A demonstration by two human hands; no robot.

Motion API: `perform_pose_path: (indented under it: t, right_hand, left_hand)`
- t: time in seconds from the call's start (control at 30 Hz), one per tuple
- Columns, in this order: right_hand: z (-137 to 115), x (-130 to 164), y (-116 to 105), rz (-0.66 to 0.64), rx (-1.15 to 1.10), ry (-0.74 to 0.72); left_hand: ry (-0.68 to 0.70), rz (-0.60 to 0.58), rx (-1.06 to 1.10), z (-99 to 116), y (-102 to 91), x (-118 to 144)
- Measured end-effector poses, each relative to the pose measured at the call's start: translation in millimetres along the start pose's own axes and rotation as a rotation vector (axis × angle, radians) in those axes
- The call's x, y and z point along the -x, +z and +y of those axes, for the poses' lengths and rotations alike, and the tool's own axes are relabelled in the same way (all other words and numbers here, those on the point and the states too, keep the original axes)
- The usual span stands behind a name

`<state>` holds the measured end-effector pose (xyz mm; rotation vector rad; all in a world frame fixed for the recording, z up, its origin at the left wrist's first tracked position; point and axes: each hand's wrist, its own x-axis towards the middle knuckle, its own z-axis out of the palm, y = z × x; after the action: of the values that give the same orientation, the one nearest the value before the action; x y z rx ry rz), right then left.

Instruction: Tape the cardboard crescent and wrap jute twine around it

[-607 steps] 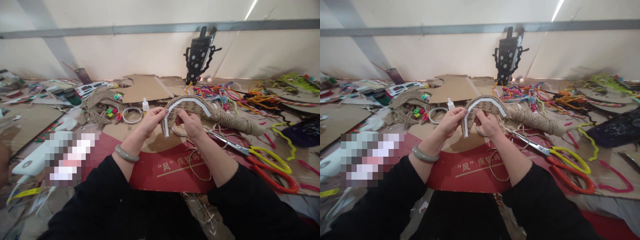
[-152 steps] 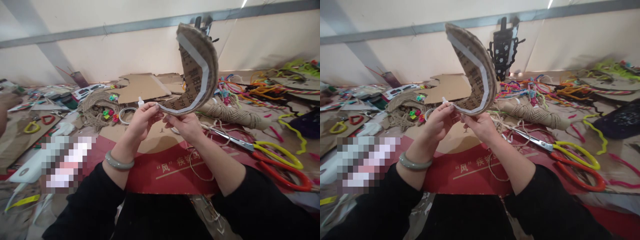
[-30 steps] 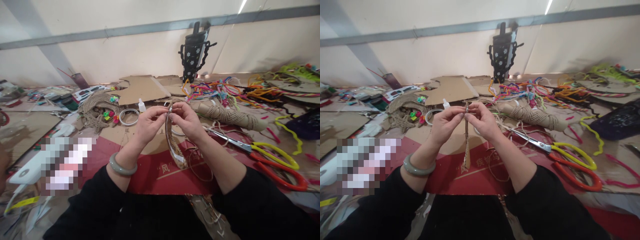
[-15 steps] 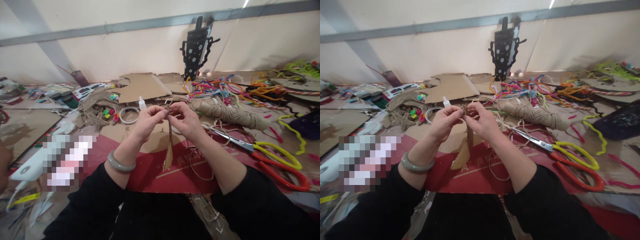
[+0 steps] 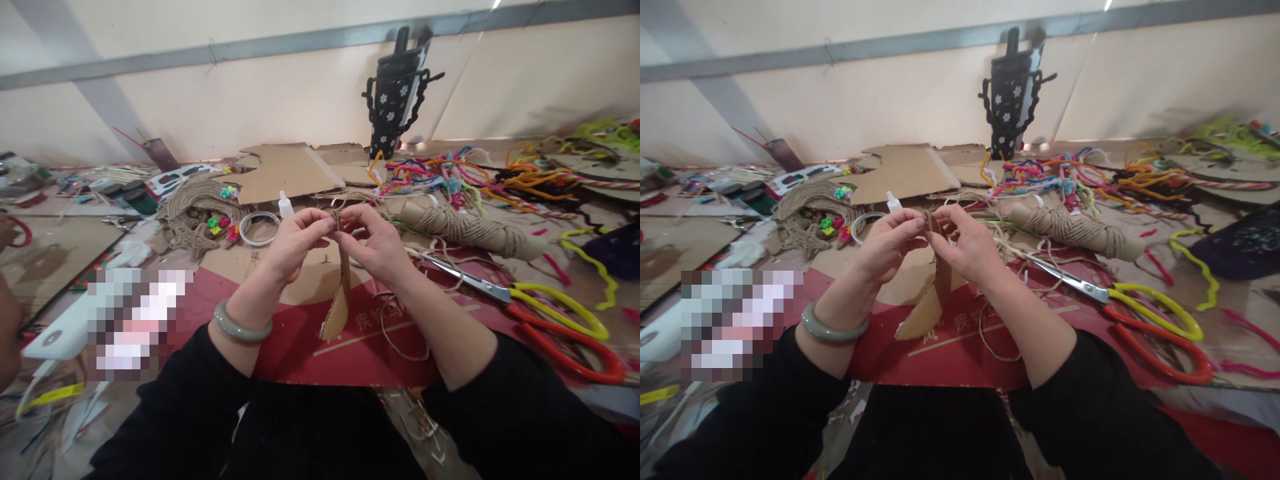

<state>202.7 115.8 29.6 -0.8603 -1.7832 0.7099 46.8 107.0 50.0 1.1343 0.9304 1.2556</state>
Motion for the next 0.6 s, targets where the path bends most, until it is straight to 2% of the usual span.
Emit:
perform_pose_path:
  t: [0.6]
  right_hand:
    - [-2.5,0.5,0.6,-0.020,-0.034,-0.042]
  left_hand:
    - [-0.129,-0.086,0.114,2.9,-2.6,-0.3]
